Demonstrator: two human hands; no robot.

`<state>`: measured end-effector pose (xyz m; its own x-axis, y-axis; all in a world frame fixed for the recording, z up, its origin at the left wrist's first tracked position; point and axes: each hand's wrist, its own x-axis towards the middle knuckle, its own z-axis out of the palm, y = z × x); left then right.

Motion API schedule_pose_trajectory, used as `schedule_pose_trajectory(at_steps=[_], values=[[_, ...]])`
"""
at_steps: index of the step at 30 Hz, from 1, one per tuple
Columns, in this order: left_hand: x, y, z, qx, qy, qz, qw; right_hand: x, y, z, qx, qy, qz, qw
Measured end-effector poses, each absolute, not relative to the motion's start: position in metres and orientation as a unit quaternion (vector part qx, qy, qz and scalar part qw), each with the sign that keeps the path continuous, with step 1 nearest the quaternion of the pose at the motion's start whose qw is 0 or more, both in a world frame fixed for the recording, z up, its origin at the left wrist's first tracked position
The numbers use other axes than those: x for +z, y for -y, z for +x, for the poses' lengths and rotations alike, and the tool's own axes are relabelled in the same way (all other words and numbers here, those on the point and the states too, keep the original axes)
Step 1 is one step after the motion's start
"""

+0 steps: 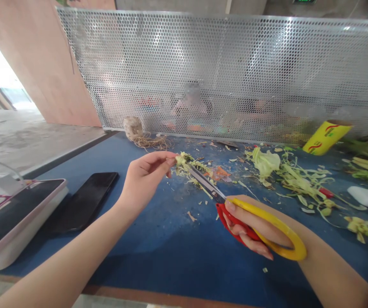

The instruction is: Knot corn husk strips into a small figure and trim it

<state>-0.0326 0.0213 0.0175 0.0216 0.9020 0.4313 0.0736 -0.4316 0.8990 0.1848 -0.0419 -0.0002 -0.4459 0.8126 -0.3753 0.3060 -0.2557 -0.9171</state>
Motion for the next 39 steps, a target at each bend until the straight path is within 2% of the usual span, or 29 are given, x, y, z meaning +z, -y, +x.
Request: schedule_pose_trajectory(at_steps=[15,31,39], values=[[0.0160,-0.0215,-0.0309,0.570,-0.395,0.626,0.357,0.0024,0.0428,0.1839,0.668,0.539,-0.479,0.185],[0.0183,-0.0196,-0.0304,0.570,-0.396,0.642,0.326,0.0045,0.0443,0.1839,0.656,0.542,-0.487,0.196],[0.0211,-0.0177,-0.0306,0.582,-0.379,0.626,0.355,-0.0021,0.0391,0.1898,0.682,0.486,-0.482,0.259]])
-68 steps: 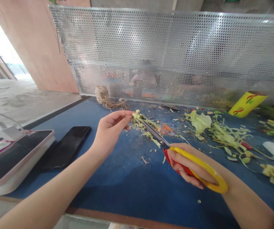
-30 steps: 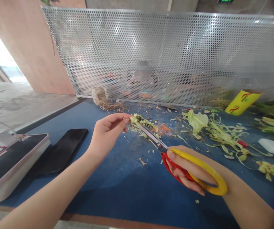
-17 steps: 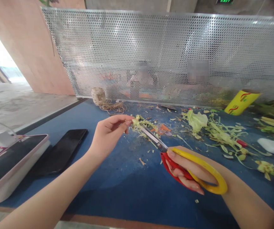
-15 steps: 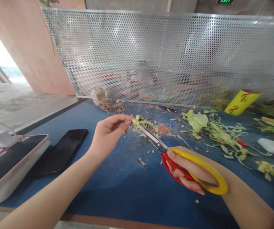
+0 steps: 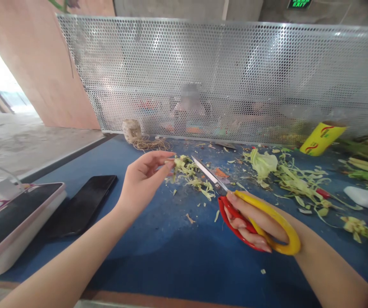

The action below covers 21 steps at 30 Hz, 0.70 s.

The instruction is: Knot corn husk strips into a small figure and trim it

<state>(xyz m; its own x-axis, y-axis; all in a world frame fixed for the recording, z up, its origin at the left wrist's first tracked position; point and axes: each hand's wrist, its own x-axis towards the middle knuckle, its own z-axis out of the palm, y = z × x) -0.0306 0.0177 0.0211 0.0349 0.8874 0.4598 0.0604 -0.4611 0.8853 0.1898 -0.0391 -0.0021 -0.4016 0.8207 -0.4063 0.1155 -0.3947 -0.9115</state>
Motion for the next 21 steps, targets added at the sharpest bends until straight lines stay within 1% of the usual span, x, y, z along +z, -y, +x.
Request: schedule_pose_trajectory(at_steps=[3,6,8,9,11,13,15,21], values=[[0.023,-0.014,-0.030,0.583,-0.386,0.616,0.363,-0.002,0.040,0.191,0.690,0.478,-0.467,0.277],[0.023,-0.013,-0.030,0.571,-0.402,0.634,0.332,-0.002,0.041,0.189,0.690,0.496,-0.439,0.292],[0.021,-0.013,-0.029,0.561,-0.405,0.643,0.328,-0.004,0.039,0.186,0.677,0.522,-0.410,0.317],[0.020,-0.014,-0.029,0.554,-0.403,0.642,0.344,-0.005,0.038,0.185,0.665,0.538,-0.396,0.333],[0.018,-0.015,-0.028,0.532,-0.391,0.630,0.409,-0.007,0.036,0.183,0.638,0.569,-0.374,0.359],[0.016,-0.016,-0.026,0.498,-0.375,0.621,0.475,-0.008,0.034,0.183,0.624,0.585,-0.367,0.365],[0.014,-0.016,-0.025,0.461,-0.355,0.630,0.514,-0.006,0.034,0.184,0.628,0.586,-0.372,0.353],[0.012,-0.014,-0.024,0.381,-0.351,0.646,0.561,0.002,0.038,0.182,0.626,0.579,-0.422,0.308]])
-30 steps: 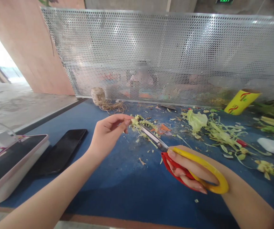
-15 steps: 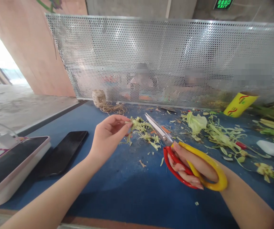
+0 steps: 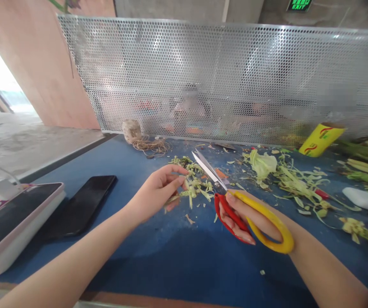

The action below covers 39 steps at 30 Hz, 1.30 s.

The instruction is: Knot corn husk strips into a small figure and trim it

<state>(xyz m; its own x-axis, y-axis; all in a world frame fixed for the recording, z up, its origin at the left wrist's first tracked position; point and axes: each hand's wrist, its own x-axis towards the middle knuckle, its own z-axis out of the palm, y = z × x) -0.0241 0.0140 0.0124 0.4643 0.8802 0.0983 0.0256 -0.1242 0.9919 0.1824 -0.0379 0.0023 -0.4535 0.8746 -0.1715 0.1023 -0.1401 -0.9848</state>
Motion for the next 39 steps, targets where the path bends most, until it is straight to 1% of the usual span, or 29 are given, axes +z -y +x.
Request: schedule_pose_trajectory(at_steps=[4,9,12,15,17,20,23,26,31,34,39], values=[[0.012,-0.014,-0.023,0.374,-0.351,0.648,0.563,-0.002,0.034,0.178,0.614,0.563,-0.457,0.312],[0.013,-0.015,-0.023,0.342,-0.358,0.660,0.564,-0.012,0.027,0.181,0.613,0.558,-0.461,0.319],[0.015,-0.015,-0.024,0.346,-0.323,0.638,0.608,-0.010,0.026,0.181,0.573,0.576,-0.480,0.332],[0.016,-0.014,-0.024,0.347,-0.259,0.606,0.667,-0.004,0.026,0.176,0.532,0.577,-0.494,0.374],[0.015,-0.013,-0.023,0.342,-0.232,0.605,0.680,0.000,0.025,0.170,0.529,0.562,-0.499,0.394],[0.012,-0.013,-0.022,0.337,-0.219,0.636,0.659,0.002,0.024,0.164,0.558,0.552,-0.497,0.369],[0.009,-0.015,-0.022,0.335,-0.210,0.659,0.639,0.002,0.023,0.162,0.555,0.566,-0.498,0.351],[0.008,-0.015,-0.022,0.334,-0.220,0.673,0.622,0.000,0.024,0.164,0.536,0.583,-0.485,0.370],[0.010,-0.014,-0.020,0.322,-0.282,0.701,0.571,-0.002,0.025,0.168,0.522,0.595,-0.455,0.407],[0.011,-0.015,-0.023,0.366,-0.264,0.696,0.559,0.000,0.027,0.174,0.534,0.623,-0.416,0.391],[0.013,-0.015,-0.030,0.496,-0.217,0.637,0.548,0.005,0.033,0.183,0.528,0.663,-0.384,0.366]])
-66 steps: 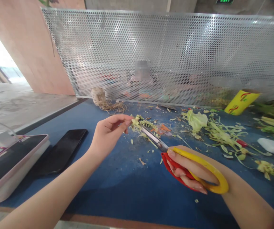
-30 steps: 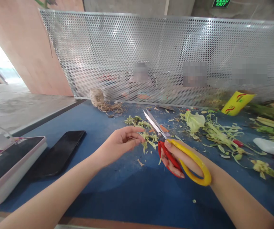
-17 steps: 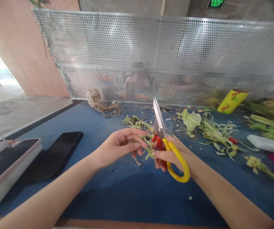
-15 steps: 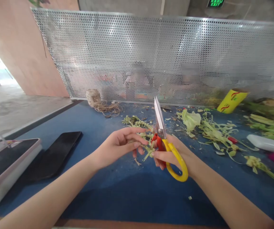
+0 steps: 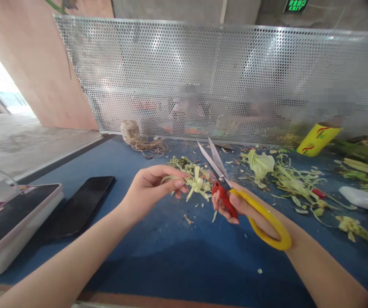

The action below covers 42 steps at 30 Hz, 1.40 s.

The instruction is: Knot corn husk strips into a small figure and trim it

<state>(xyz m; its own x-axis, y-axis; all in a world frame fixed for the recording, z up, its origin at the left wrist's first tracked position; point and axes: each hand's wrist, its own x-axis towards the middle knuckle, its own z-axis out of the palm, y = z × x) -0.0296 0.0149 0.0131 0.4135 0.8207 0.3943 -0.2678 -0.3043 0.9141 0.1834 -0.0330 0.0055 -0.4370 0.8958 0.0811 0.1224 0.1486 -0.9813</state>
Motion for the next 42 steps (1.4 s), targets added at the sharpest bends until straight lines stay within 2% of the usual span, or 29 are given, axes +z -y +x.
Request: schedule_pose_trajectory(at_steps=[4,12,27,35,42], values=[[0.015,-0.013,-0.028,0.536,-0.221,0.587,0.565,0.002,0.036,0.183,0.516,0.679,-0.397,0.339],[0.011,-0.014,-0.026,0.522,-0.204,0.587,0.584,-0.001,0.034,0.178,0.510,0.699,-0.412,0.288],[0.008,-0.012,-0.025,0.527,-0.227,0.593,0.564,-0.002,0.040,0.175,0.593,0.639,-0.399,0.284],[0.009,-0.011,-0.024,0.559,-0.249,0.588,0.529,-0.006,0.037,0.174,0.565,0.653,-0.415,0.287],[0.012,-0.005,-0.020,0.549,-0.268,0.600,0.517,-0.010,0.036,0.174,0.612,0.627,-0.390,0.282]])
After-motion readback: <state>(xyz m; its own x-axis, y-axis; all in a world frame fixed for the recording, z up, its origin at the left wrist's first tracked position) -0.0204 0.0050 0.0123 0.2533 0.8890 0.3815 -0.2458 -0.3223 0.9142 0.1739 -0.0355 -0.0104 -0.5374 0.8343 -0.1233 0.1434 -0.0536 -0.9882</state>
